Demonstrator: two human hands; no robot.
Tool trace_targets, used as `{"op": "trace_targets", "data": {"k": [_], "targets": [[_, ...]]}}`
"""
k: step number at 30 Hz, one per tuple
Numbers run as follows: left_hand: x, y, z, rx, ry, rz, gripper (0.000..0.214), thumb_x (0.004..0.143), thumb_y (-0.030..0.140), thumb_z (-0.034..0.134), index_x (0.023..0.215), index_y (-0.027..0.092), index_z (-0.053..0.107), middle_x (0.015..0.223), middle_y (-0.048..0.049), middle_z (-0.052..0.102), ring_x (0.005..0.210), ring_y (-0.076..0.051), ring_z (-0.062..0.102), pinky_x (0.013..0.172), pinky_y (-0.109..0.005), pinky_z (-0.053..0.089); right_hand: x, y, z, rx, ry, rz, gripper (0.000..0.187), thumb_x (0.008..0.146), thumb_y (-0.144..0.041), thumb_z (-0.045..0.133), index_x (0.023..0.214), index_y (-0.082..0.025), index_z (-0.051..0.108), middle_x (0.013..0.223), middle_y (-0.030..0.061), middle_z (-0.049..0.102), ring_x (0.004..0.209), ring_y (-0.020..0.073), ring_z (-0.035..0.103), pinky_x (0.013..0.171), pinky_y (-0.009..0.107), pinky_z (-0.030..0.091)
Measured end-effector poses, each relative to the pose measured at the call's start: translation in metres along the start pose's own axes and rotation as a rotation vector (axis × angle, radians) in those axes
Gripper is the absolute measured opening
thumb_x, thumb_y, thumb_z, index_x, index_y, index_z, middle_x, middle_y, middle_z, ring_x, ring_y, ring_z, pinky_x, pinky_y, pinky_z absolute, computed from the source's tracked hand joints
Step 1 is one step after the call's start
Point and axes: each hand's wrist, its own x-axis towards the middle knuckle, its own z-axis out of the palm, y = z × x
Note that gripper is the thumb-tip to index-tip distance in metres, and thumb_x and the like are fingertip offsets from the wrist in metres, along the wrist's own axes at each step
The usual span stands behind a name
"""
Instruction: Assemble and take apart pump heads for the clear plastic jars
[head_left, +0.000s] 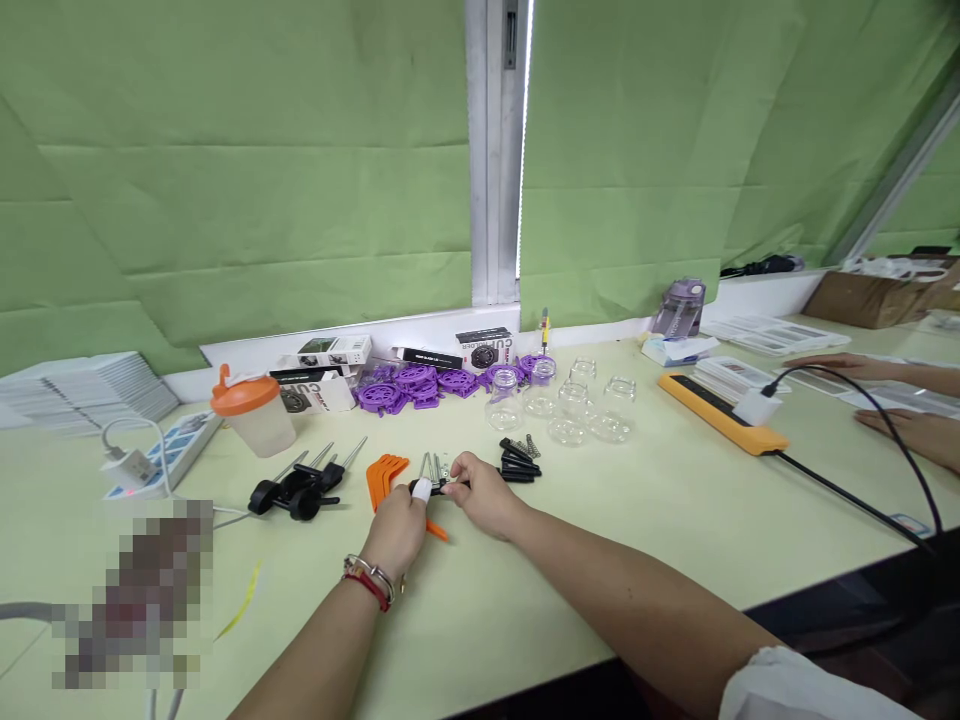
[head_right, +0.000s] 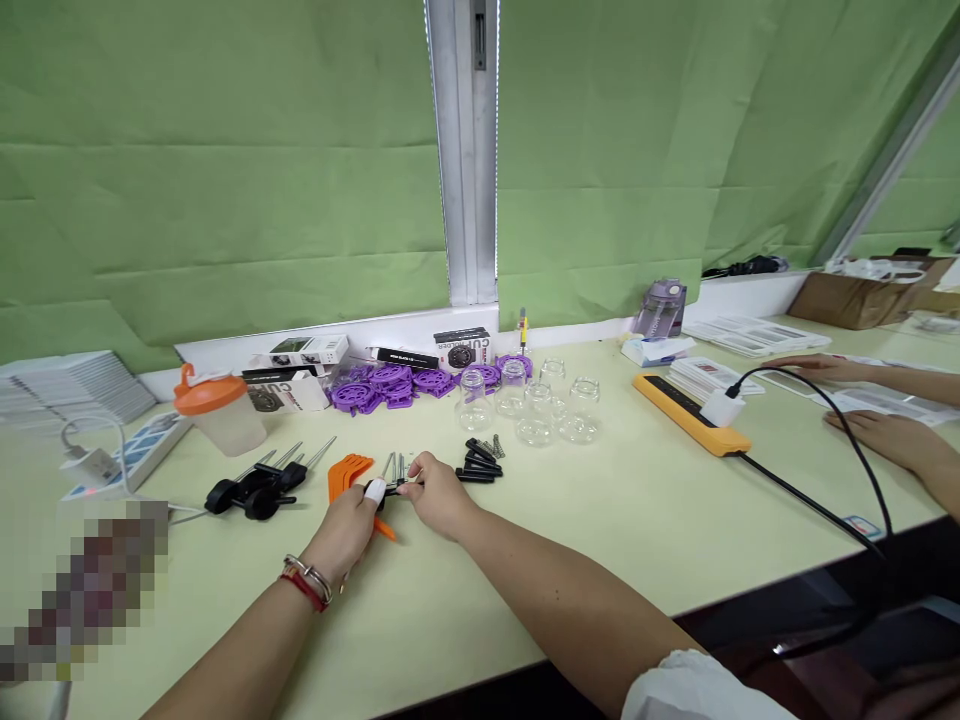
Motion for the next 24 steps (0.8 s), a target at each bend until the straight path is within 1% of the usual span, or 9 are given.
{"op": "trace_targets", "data": {"k": [5, 10, 13, 20, 22, 24], "targets": [[-0.001, 0.0, 0.0, -0.023, -0.01, -0.008, 0.04, 0.088, 0.047, 0.031, 0.09, 0.013, 0.052, 0.062, -0.0048, 0.052, 0.045, -0.018, 0.048, 0.045, -0.032, 0.035, -0.001, -0.002, 0.0, -0.004, -0.002, 0.0, 0.013, 0.077, -0.026, 0.056, 0.087, -0.022, 0.047, 0.07, -0.004, 0.055, 0.059, 0.0107, 0.046, 0.055, 0.022, 0.034], [-0.005, -0.002, -0.003, -0.137, -0.044, 0.001, 0.048, 0.086, 0.055, 0.029, 0.093, 0.014, 0.053, 0.059, -0.0024, 0.05, 0.039, -0.016, 0.046, 0.039, -0.031, 0.035, -0.003, -0.003, -0.001, 0.042, -0.007, -0.002, 0.013, 0.078, -0.024, 0.057, 0.089, -0.021, 0.051, 0.069, -0.0037, 0.055, 0.057, 0.0103, 0.046, 0.054, 0.022, 0.035], [-0.008, -0.002, -0.008, -0.164, -0.062, 0.019, 0.049, 0.085, 0.057, 0.029, 0.094, 0.015, 0.052, 0.056, -0.0009, 0.05, 0.036, -0.016, 0.046, 0.038, -0.03, 0.035, -0.004, -0.005, -0.002, 0.092, -0.006, 0.006, 0.011, 0.078, -0.023, 0.056, 0.087, -0.02, 0.051, 0.068, -0.0037, 0.054, 0.057, 0.0101, 0.046, 0.054, 0.022, 0.036], [-0.001, -0.009, -0.015, -0.13, -0.019, 0.111, 0.044, 0.082, 0.059, 0.032, 0.084, 0.018, 0.05, 0.053, 0.0008, 0.049, 0.038, -0.017, 0.048, 0.041, -0.03, 0.038, -0.011, -0.012, -0.009, 0.256, -0.017, 0.069, 0.008, 0.079, -0.021, 0.055, 0.084, -0.019, 0.05, 0.066, -0.0031, 0.054, 0.059, 0.0109, 0.052, 0.058, 0.023, 0.041], [0.0, -0.01, -0.016, -0.116, -0.012, 0.127, 0.043, 0.081, 0.059, 0.034, 0.079, 0.019, 0.049, 0.053, 0.0003, 0.05, 0.04, -0.017, 0.049, 0.042, -0.029, 0.037, -0.014, -0.014, -0.015, 0.257, 0.009, 0.077, 0.008, 0.078, -0.024, 0.056, 0.082, -0.019, 0.051, 0.065, -0.0028, 0.054, 0.06, 0.0113, 0.053, 0.058, 0.024, 0.041], [0.001, -0.011, -0.017, -0.11, -0.012, 0.127, 0.041, 0.081, 0.058, 0.035, 0.076, 0.02, 0.048, 0.054, -0.0004, 0.051, 0.043, -0.017, 0.05, 0.043, -0.029, 0.037, -0.019, -0.014, -0.026, 0.207, 0.055, 0.097, 0.009, 0.079, -0.026, 0.055, 0.08, -0.018, 0.052, 0.063, -0.0022, 0.055, 0.059, 0.0114, 0.052, 0.058, 0.024, 0.04]]}}
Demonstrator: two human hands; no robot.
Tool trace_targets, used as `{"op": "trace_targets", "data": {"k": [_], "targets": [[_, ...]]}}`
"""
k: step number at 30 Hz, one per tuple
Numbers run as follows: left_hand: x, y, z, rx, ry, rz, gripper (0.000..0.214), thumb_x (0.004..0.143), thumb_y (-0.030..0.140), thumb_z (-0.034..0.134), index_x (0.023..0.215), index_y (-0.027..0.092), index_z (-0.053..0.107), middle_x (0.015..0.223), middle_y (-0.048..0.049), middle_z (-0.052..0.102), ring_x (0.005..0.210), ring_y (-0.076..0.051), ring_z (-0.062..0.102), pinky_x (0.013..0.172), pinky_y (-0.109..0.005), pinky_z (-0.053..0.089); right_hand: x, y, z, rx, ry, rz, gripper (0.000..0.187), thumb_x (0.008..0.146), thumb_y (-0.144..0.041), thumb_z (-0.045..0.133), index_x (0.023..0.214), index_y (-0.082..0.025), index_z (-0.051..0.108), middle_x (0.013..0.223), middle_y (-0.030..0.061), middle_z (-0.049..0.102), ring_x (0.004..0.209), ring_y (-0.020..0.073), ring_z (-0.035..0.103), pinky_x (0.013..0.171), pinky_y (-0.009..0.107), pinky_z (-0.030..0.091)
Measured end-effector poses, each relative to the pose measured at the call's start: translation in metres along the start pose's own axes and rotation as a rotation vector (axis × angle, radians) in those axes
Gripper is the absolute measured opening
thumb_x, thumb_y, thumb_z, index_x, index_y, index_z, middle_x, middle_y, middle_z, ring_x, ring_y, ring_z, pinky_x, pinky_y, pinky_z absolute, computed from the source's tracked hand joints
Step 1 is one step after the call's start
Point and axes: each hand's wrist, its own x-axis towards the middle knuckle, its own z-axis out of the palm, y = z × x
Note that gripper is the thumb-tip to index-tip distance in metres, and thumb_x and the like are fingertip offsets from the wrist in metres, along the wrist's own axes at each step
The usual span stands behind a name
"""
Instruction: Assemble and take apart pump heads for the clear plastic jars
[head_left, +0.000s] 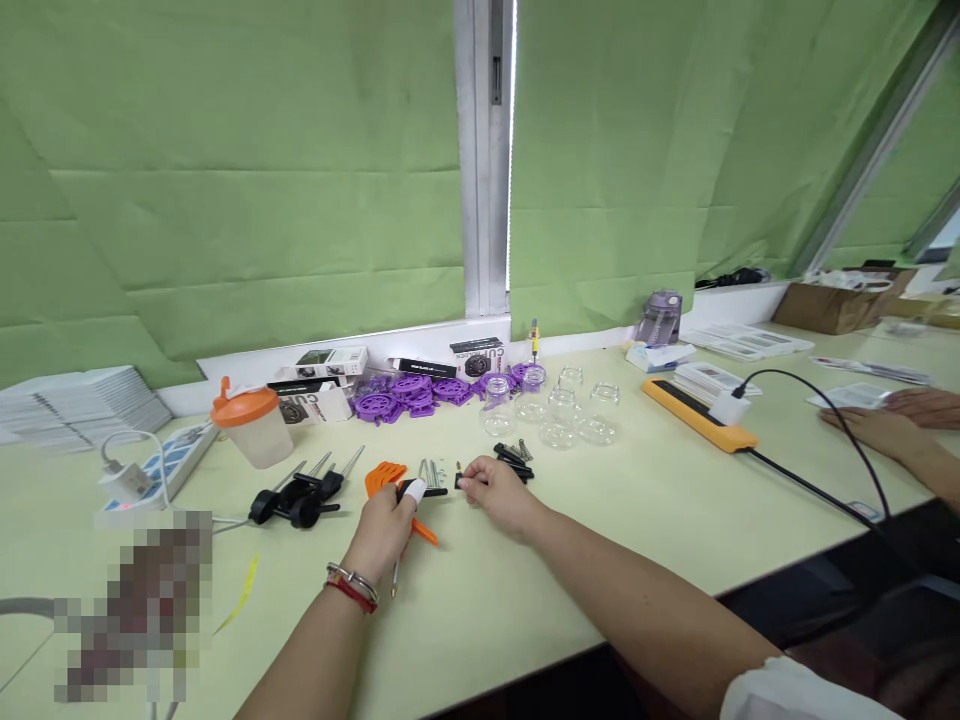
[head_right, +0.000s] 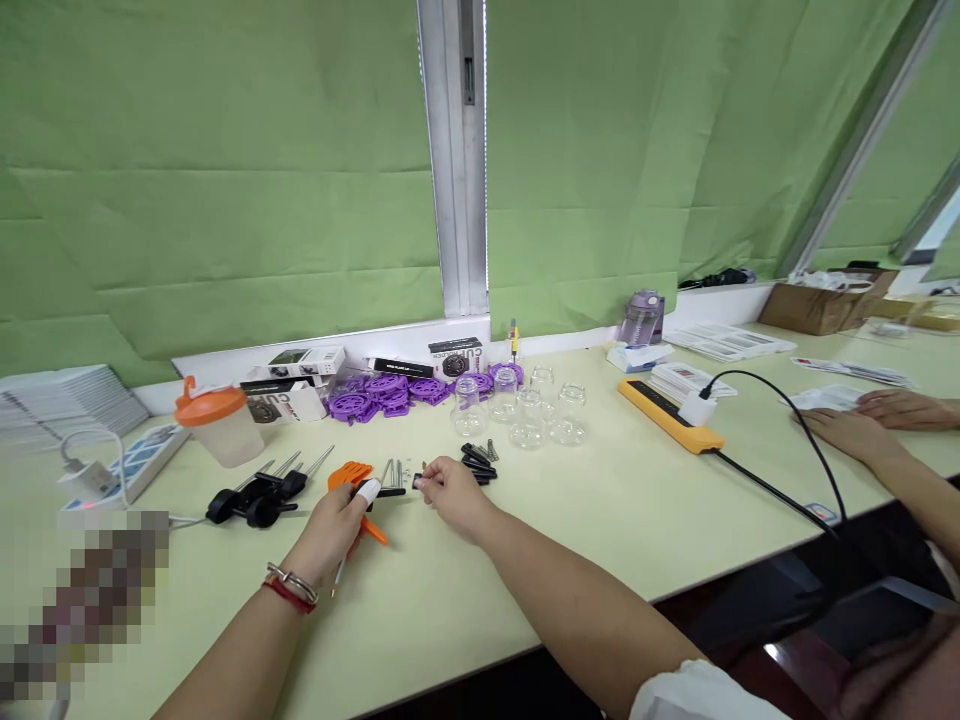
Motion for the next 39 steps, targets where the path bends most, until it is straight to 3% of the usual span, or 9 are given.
{"op": "trace_targets", "data": {"k": [5, 9, 16, 23, 32, 39], "targets": [[-0.001, 0.001, -0.003, 0.034, -0.047, -0.007, 0.033, 0.081, 0.051, 0.037, 0.074, 0.02, 0.047, 0.054, -0.0006, 0.052, 0.045, -0.017, 0.05, 0.043, -0.028, 0.036, -0.017, 0.003, -0.043, -0.259, 0.13, 0.005, 0.01, 0.075, -0.026, 0.057, 0.079, -0.017, 0.059, 0.072, 0.0011, 0.062, 0.067, 0.0139, 0.055, 0.064, 0.027, 0.042], [0.0, 0.003, -0.004, 0.154, -0.049, 0.027, 0.029, 0.079, 0.046, 0.039, 0.07, 0.02, 0.047, 0.058, -0.0028, 0.054, 0.049, -0.018, 0.052, 0.046, -0.029, 0.034, -0.028, 0.011, -0.064, -0.409, 0.113, -0.071, 0.01, 0.071, -0.02, 0.059, 0.08, -0.018, 0.065, 0.084, 0.0032, 0.066, 0.08, 0.0174, 0.059, 0.073, 0.03, 0.043], [0.0, 0.004, -0.004, 0.3, -0.045, 0.071, 0.032, 0.077, 0.047, 0.04, 0.067, 0.019, 0.051, 0.065, -0.0067, 0.057, 0.061, -0.022, 0.056, 0.052, -0.032, 0.036, -0.024, 0.002, -0.06, -0.561, 0.075, -0.098, 0.014, 0.072, -0.021, 0.059, 0.081, -0.022, 0.07, 0.085, 0.0015, 0.068, 0.076, 0.0179, 0.059, 0.068, 0.03, 0.043], [0.001, 0.002, -0.007, 0.355, -0.035, 0.042, 0.039, 0.077, 0.055, 0.041, 0.072, 0.019, 0.054, 0.069, -0.0082, 0.059, 0.064, -0.025, 0.059, 0.054, -0.034, 0.039, -0.017, -0.009, -0.065, -0.559, 0.081, -0.102, 0.011, 0.072, -0.024, 0.06, 0.075, -0.021, 0.07, 0.082, 0.0024, 0.069, 0.077, 0.0179, 0.06, 0.068, 0.029, 0.043], [0.0, 0.001, -0.007, 0.339, -0.033, 0.024, 0.037, 0.077, 0.052, 0.042, 0.078, 0.018, 0.055, 0.071, -0.0087, 0.06, 0.066, -0.026, 0.061, 0.054, -0.034, 0.04, -0.025, 0.003, -0.077, -0.57, 0.095, -0.022, 0.016, 0.074, -0.033, 0.061, 0.077, -0.02, 0.069, 0.085, 0.0044, 0.068, 0.078, 0.018, 0.059, 0.066, 0.028, 0.042], [0.001, 0.001, -0.008, 0.342, -0.028, 0.025, 0.037, 0.076, 0.054, 0.043, 0.079, 0.018, 0.054, 0.072, -0.0087, 0.061, 0.065, -0.026, 0.061, 0.053, -0.034, 0.04, -0.037, 0.005, -0.069, -0.719, 0.118, -0.04, 0.018, 0.079, -0.036, 0.059, 0.083, -0.022, 0.068, 0.085, 0.0042, 0.067, 0.076, 0.0191, 0.058, 0.063, 0.028, 0.038]]}}
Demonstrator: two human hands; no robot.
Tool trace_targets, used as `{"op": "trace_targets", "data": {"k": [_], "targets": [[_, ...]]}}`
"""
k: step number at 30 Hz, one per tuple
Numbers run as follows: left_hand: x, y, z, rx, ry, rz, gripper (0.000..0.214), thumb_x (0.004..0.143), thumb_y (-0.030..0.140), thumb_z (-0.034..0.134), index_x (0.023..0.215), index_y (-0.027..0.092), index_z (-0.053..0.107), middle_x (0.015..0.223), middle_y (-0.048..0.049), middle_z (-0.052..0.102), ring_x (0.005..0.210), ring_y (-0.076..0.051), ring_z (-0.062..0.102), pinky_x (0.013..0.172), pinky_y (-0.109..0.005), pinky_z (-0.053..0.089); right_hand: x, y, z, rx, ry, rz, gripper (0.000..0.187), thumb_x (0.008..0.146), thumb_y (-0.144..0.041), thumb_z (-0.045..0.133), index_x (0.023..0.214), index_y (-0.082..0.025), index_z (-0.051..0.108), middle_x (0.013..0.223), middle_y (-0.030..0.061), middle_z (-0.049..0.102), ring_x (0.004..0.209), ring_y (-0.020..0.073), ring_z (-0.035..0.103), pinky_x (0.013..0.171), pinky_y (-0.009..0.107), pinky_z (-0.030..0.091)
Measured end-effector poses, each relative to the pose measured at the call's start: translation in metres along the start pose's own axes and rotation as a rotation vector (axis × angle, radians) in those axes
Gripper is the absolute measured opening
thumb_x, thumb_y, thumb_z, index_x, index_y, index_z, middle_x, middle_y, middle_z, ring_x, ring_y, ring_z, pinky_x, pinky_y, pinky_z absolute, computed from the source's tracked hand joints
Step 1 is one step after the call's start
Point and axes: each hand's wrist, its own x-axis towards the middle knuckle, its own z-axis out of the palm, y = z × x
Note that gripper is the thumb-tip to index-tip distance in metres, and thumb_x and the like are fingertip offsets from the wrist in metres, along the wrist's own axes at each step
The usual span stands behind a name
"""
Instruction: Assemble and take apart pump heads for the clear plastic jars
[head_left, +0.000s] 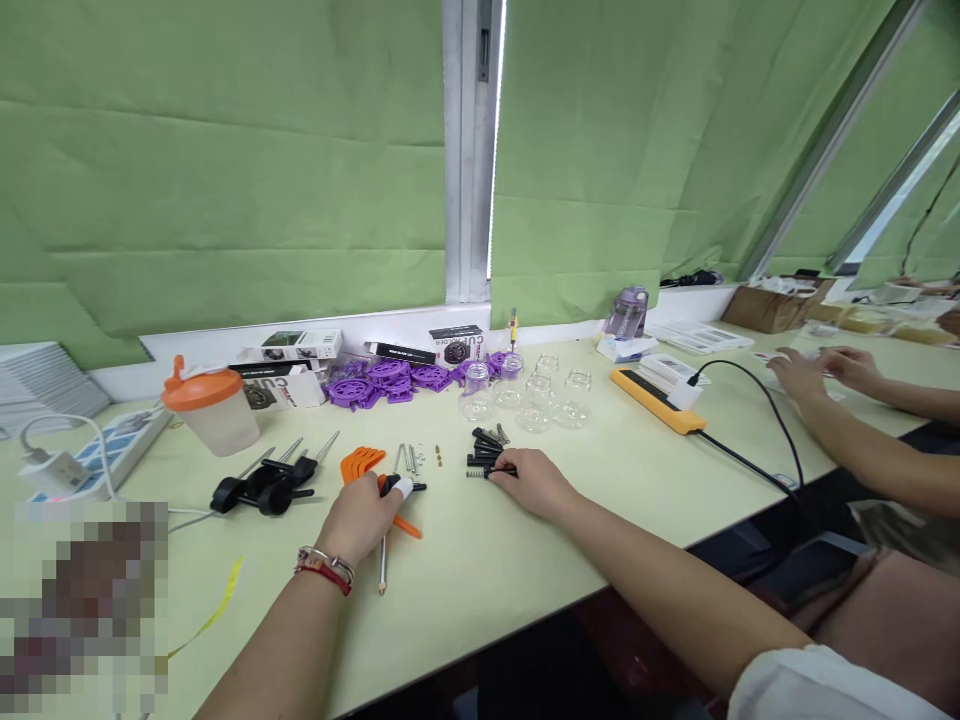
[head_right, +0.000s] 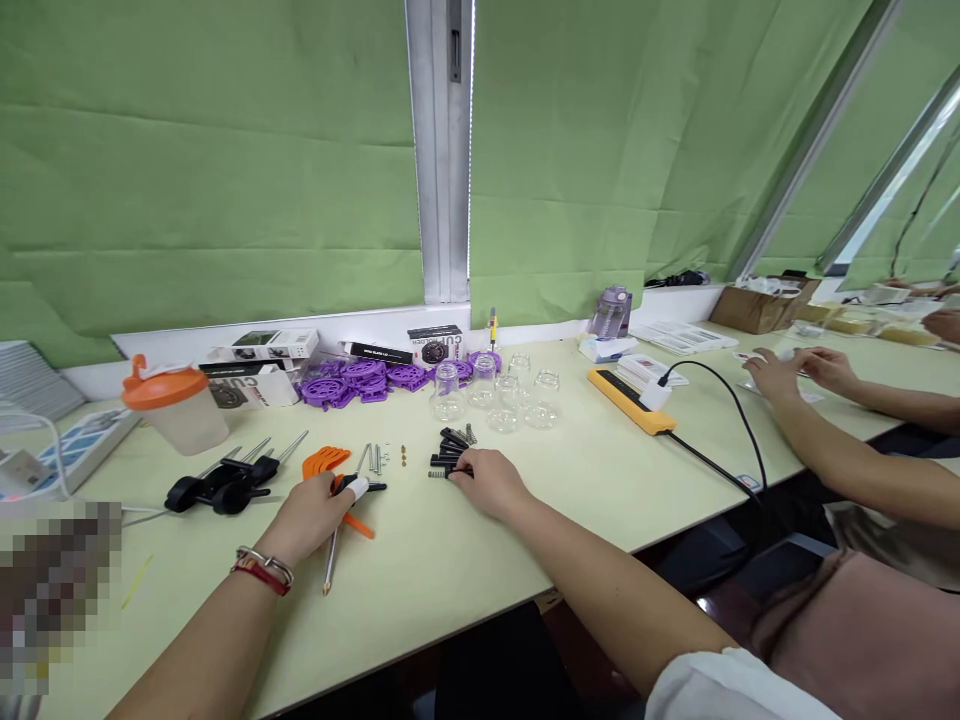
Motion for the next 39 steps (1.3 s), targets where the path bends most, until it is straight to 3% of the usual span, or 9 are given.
{"op": "trace_targets", "data": {"k": [5, 12, 16, 21, 30, 35, 39], "targets": [[0.001, -0.001, 0.001, 0.0, -0.007, 0.008, 0.036, 0.077, 0.053, 0.041, 0.077, 0.019, 0.053, 0.072, -0.0084, 0.06, 0.066, -0.025, 0.061, 0.053, -0.034, 0.04, -0.002, -0.007, 0.008, -0.201, 0.016, -0.105, 0.018, 0.082, -0.035, 0.057, 0.08, -0.02, 0.068, 0.089, 0.0072, 0.064, 0.086, 0.0221, 0.057, 0.069, 0.031, 0.038], [0.0, 0.002, -0.001, 0.011, -0.01, -0.002, 0.042, 0.076, 0.06, 0.041, 0.075, 0.019, 0.052, 0.07, -0.0081, 0.059, 0.065, -0.026, 0.06, 0.054, -0.035, 0.04, 0.008, -0.02, 0.011, -0.303, 0.006, -0.227, 0.021, 0.078, -0.037, 0.063, 0.09, -0.02, 0.068, 0.093, 0.0083, 0.061, 0.089, 0.0238, 0.055, 0.07, 0.033, 0.039], [0.0, 0.001, -0.001, 0.005, -0.016, -0.006, 0.042, 0.076, 0.059, 0.041, 0.077, 0.019, 0.052, 0.072, -0.0081, 0.06, 0.065, -0.026, 0.061, 0.054, -0.034, 0.04, 0.02, -0.034, 0.018, -0.369, -0.057, -0.288, 0.016, 0.08, -0.031, 0.059, 0.08, -0.018, 0.069, 0.09, 0.0101, 0.061, 0.09, 0.0243, 0.055, 0.069, 0.032, 0.039], [0.0, -0.002, 0.0, -0.023, -0.021, 0.004, 0.042, 0.077, 0.058, 0.04, 0.078, 0.018, 0.053, 0.072, -0.0076, 0.059, 0.064, -0.024, 0.061, 0.053, -0.033, 0.041, 0.033, -0.047, 0.022, -0.428, -0.135, -0.231, 0.018, 0.08, -0.023, 0.054, 0.074, -0.018, 0.07, 0.089, 0.0088, 0.065, 0.084, 0.0215, 0.058, 0.066, 0.03, 0.04], [-0.002, 0.0, -0.002, 0.001, -0.027, 0.0, 0.043, 0.077, 0.059, 0.04, 0.078, 0.018, 0.053, 0.072, -0.0079, 0.06, 0.063, -0.024, 0.06, 0.052, -0.034, 0.04, 0.057, -0.058, 0.014, -0.42, -0.315, -0.148, 0.013, 0.074, -0.027, 0.058, 0.076, -0.02, 0.07, 0.083, 0.0047, 0.07, 0.079, 0.0195, 0.061, 0.06, 0.025, 0.039], [-0.001, -0.001, -0.002, 0.024, -0.013, 0.023, 0.043, 0.076, 0.059, 0.04, 0.076, 0.018, 0.053, 0.072, -0.0081, 0.06, 0.065, -0.025, 0.06, 0.053, -0.034, 0.039, 0.064, -0.054, 0.014, -0.347, -0.323, -0.135, 0.013, 0.073, -0.028, 0.06, 0.076, -0.021, 0.07, 0.085, 0.0042, 0.07, 0.078, 0.0182, 0.061, 0.06, 0.025, 0.039], [-0.001, 0.0, -0.002, 0.006, -0.026, 0.016, 0.043, 0.076, 0.059, 0.04, 0.078, 0.018, 0.053, 0.073, -0.0083, 0.06, 0.064, -0.024, 0.06, 0.052, -0.033, 0.039, 0.073, -0.051, 0.016, -0.165, -0.286, -0.076, 0.008, 0.07, -0.026, 0.065, 0.068, -0.019, 0.069, 0.075, 0.0033, 0.069, 0.069, 0.0153, 0.058, 0.058, 0.024, 0.038]]}}
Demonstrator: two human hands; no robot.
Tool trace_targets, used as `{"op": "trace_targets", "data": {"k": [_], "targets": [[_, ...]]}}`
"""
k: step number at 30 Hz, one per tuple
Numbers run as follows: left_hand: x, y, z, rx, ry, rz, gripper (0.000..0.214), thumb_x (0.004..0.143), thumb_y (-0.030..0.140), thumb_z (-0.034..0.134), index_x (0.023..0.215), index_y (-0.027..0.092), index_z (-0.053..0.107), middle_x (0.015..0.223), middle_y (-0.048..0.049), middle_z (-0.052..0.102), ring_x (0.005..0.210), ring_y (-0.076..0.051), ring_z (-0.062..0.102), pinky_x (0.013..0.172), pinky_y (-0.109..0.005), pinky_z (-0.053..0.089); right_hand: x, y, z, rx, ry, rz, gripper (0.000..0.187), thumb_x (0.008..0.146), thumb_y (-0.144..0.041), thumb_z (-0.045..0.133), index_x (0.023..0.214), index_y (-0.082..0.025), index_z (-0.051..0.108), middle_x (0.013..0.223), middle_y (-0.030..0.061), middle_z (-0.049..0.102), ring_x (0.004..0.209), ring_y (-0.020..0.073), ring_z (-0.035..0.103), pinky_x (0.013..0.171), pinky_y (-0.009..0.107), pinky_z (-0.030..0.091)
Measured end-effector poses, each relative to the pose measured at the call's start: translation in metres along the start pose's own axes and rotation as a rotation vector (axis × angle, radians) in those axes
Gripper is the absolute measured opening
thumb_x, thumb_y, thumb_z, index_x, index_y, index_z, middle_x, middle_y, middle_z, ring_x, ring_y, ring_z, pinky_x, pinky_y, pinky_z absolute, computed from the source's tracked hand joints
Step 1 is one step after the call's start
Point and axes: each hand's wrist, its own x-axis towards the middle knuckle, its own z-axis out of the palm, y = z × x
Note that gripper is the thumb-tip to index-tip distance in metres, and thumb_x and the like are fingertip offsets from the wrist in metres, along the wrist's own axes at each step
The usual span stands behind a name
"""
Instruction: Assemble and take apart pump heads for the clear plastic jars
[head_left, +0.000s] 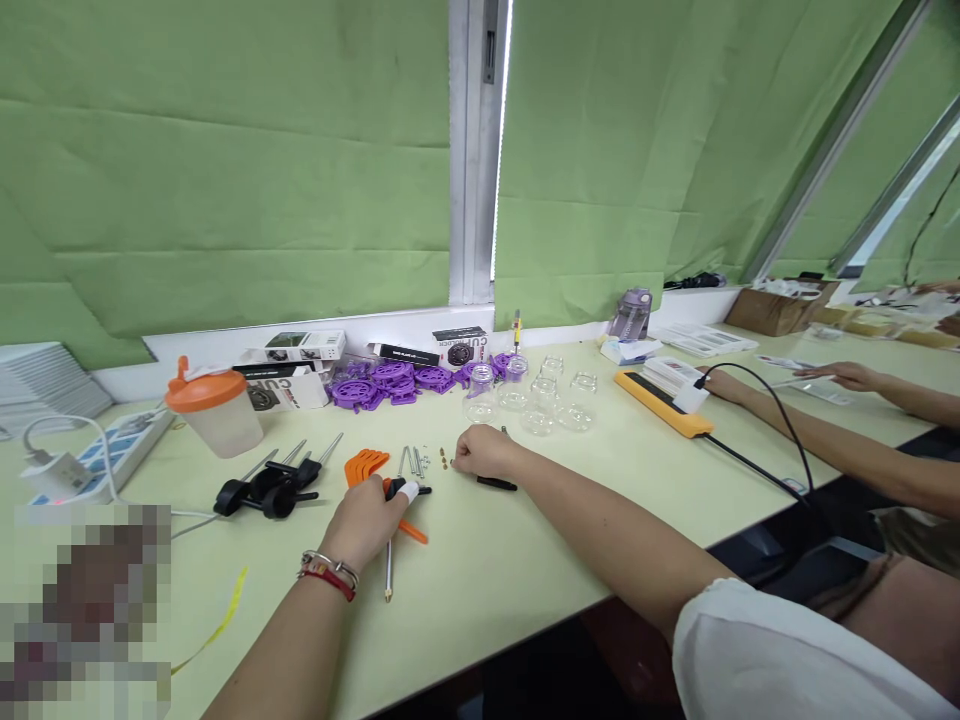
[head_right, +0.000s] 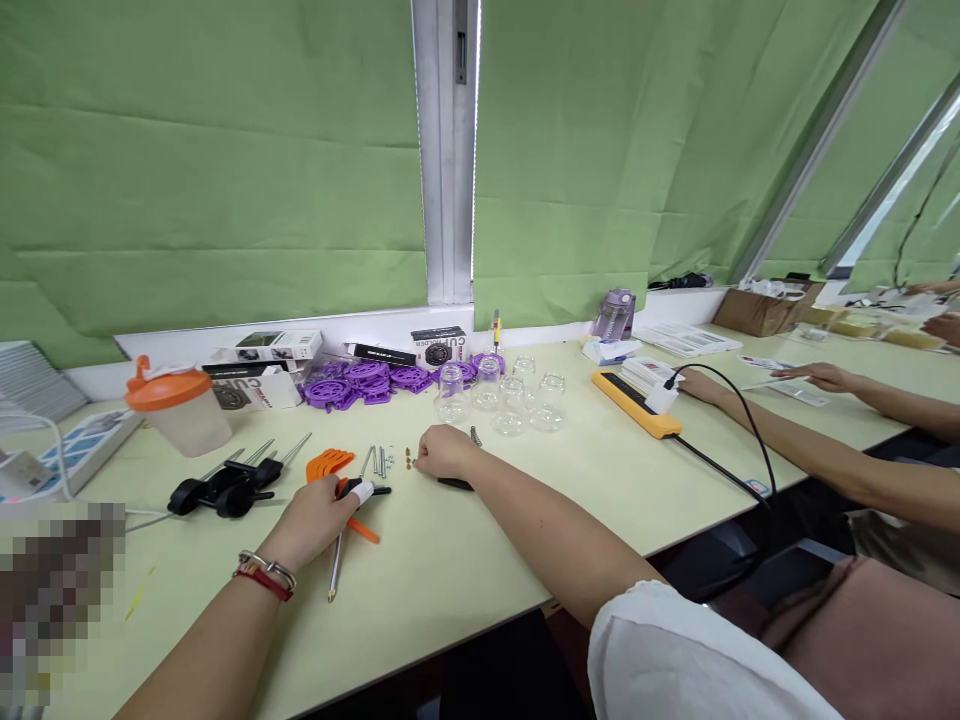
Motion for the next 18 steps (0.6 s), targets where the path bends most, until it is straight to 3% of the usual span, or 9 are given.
{"op": "trace_targets", "data": {"k": [4, 7, 10, 14, 18], "targets": [[0.0, 0.001, -0.001, -0.003, -0.011, -0.012, 0.042, 0.076, 0.057, 0.04, 0.079, 0.017, 0.053, 0.074, -0.0086, 0.061, 0.063, -0.025, 0.06, 0.052, -0.034, 0.039, 0.014, 0.008, -0.003, 0.304, 0.091, 0.136, 0.012, 0.067, -0.024, 0.069, 0.06, -0.016, 0.066, 0.063, 0.0029, 0.065, 0.058, 0.0125, 0.053, 0.053, 0.023, 0.036], [0.001, 0.0, 0.0, 0.013, -0.003, 0.0, 0.036, 0.077, 0.051, 0.041, 0.078, 0.018, 0.053, 0.073, -0.0086, 0.061, 0.066, -0.025, 0.06, 0.053, -0.034, 0.039, 0.022, 0.019, -0.008, 0.402, 0.134, 0.199, 0.014, 0.068, -0.023, 0.068, 0.059, -0.013, 0.064, 0.058, 0.0028, 0.063, 0.052, 0.0109, 0.05, 0.049, 0.022, 0.037], [0.003, 0.0, 0.001, 0.037, 0.009, 0.015, 0.032, 0.077, 0.048, 0.041, 0.075, 0.019, 0.053, 0.073, -0.0084, 0.061, 0.068, -0.025, 0.06, 0.055, -0.034, 0.039, 0.026, 0.032, -0.014, 0.492, 0.172, 0.239, 0.007, 0.07, -0.019, 0.066, 0.07, -0.012, 0.066, 0.056, 0.0019, 0.062, 0.051, 0.0102, 0.052, 0.049, 0.021, 0.038], [0.003, -0.001, 0.002, 0.051, 0.013, 0.022, 0.034, 0.077, 0.052, 0.041, 0.072, 0.02, 0.051, 0.071, -0.0082, 0.06, 0.067, -0.025, 0.059, 0.056, -0.034, 0.039, 0.029, 0.048, -0.015, 0.58, 0.222, 0.254, 0.024, 0.072, -0.014, 0.063, 0.096, -0.013, 0.066, 0.053, -0.0014, 0.059, 0.049, 0.0101, 0.053, 0.047, 0.02, 0.038], [0.003, -0.001, 0.001, 0.048, 0.005, 0.021, 0.038, 0.077, 0.056, 0.039, 0.072, 0.02, 0.05, 0.071, -0.0082, 0.06, 0.066, -0.026, 0.059, 0.056, -0.035, 0.039, 0.033, 0.063, -0.007, 0.616, 0.291, 0.234, 0.014, 0.071, -0.013, 0.063, 0.085, -0.013, 0.067, 0.055, -0.001, 0.058, 0.052, 0.0104, 0.054, 0.048, 0.019, 0.039]]}}
